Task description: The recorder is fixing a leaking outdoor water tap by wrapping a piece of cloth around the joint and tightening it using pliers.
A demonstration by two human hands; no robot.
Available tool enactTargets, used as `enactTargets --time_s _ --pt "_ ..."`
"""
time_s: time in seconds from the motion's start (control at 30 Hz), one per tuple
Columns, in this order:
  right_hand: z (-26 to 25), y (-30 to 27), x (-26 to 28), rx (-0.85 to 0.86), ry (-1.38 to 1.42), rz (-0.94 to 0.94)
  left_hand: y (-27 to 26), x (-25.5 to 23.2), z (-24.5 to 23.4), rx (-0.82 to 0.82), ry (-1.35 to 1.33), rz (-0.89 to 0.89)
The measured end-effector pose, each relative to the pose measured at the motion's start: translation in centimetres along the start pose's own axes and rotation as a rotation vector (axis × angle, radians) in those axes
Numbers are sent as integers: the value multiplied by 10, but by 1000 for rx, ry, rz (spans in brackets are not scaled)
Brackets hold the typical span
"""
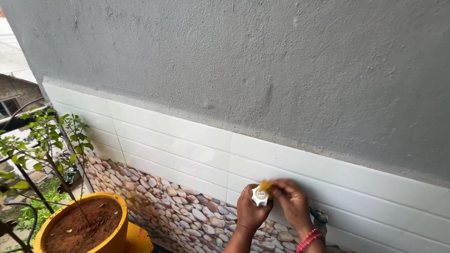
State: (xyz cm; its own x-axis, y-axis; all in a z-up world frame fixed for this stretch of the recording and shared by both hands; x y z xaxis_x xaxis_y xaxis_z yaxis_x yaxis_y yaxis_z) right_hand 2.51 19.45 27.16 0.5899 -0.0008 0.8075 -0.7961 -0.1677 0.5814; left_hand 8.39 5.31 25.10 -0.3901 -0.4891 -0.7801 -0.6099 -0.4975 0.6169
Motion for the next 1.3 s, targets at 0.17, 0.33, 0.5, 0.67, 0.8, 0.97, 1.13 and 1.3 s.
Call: enactTargets --time_s 0.17,0.33,0.5,0.67,0.8,0.97,1.13,1.3 --pt "4 8 17 288 -61 -44 -2 6 1 19 0 1" --pt "20 9 35 87 -226 113 -2 3 1 -26 -31 37" --pt "3 11 -22 39 -115 156 -3 -3 -2 -36 -1 -18" --pt "-6 7 -5 176 199 135 -3 2 0 -37 -7 33" --pt "-2 2 18 244 148 140 -5 -3 -3 -49 -31 15" --pt "7 -7 23 214 119 52 -5 -2 -3 -19 -36 -35" --pt "33 -28 97 36 -552 -337 -8 25 9 -83 4 113" --pt "37 -14 103 49 -555 -299 -6 8 4 -49 17 87"
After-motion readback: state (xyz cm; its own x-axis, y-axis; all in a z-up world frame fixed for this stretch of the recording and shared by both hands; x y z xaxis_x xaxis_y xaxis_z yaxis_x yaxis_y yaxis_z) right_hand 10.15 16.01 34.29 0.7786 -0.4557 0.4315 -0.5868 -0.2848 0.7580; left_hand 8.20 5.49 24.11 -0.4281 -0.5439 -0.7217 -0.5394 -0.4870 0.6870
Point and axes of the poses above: each hand's wrist, its own y-axis towards the middle knuckle, its own z-axis out of the palm, x = y × z, the point moved 1 cm from there along y, towards the middle knuckle, and after that the axes turned 5 degrees about -x, right-handed, at the moved point
